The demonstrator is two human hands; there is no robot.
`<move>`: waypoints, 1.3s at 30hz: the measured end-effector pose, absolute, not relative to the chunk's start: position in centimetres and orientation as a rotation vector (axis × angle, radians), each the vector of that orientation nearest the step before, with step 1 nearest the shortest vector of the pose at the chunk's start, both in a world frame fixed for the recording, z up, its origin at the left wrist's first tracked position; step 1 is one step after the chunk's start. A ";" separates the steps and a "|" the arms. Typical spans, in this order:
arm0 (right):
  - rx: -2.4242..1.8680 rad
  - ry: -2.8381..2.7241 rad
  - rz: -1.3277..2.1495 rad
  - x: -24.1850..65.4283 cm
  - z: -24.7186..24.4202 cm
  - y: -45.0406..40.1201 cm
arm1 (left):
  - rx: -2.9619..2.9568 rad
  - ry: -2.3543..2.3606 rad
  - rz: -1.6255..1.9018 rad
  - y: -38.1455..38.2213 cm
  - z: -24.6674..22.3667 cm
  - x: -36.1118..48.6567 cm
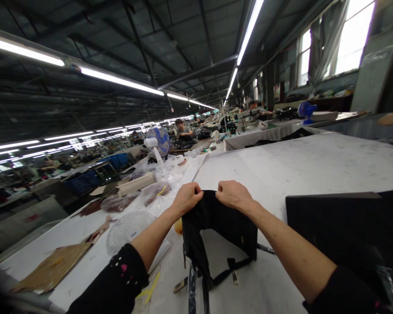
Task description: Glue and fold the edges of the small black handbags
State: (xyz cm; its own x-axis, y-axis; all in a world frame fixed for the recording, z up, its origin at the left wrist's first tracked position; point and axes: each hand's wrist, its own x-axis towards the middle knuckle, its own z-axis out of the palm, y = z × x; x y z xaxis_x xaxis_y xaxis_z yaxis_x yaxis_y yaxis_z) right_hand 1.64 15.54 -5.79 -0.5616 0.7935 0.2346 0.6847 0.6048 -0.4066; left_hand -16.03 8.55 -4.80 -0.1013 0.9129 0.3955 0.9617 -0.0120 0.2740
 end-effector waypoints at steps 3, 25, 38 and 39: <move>-1.063 -2.495 0.404 0.4 -5.3 15.1 | -2.047 -2.139 -0.747 8.6 -4.7 -16.1; -1.047 -2.461 0.673 3.6 -7.1 18.2 | -2.398 -2.087 -0.786 8.6 -5.9 -17.6; -0.873 -2.430 0.711 2.4 -6.9 18.2 | -2.200 -2.192 -0.737 9.3 -6.0 -16.9; -0.876 -2.433 0.709 2.3 -7.0 18.3 | -2.190 -2.199 -0.737 9.3 -6.0 -16.9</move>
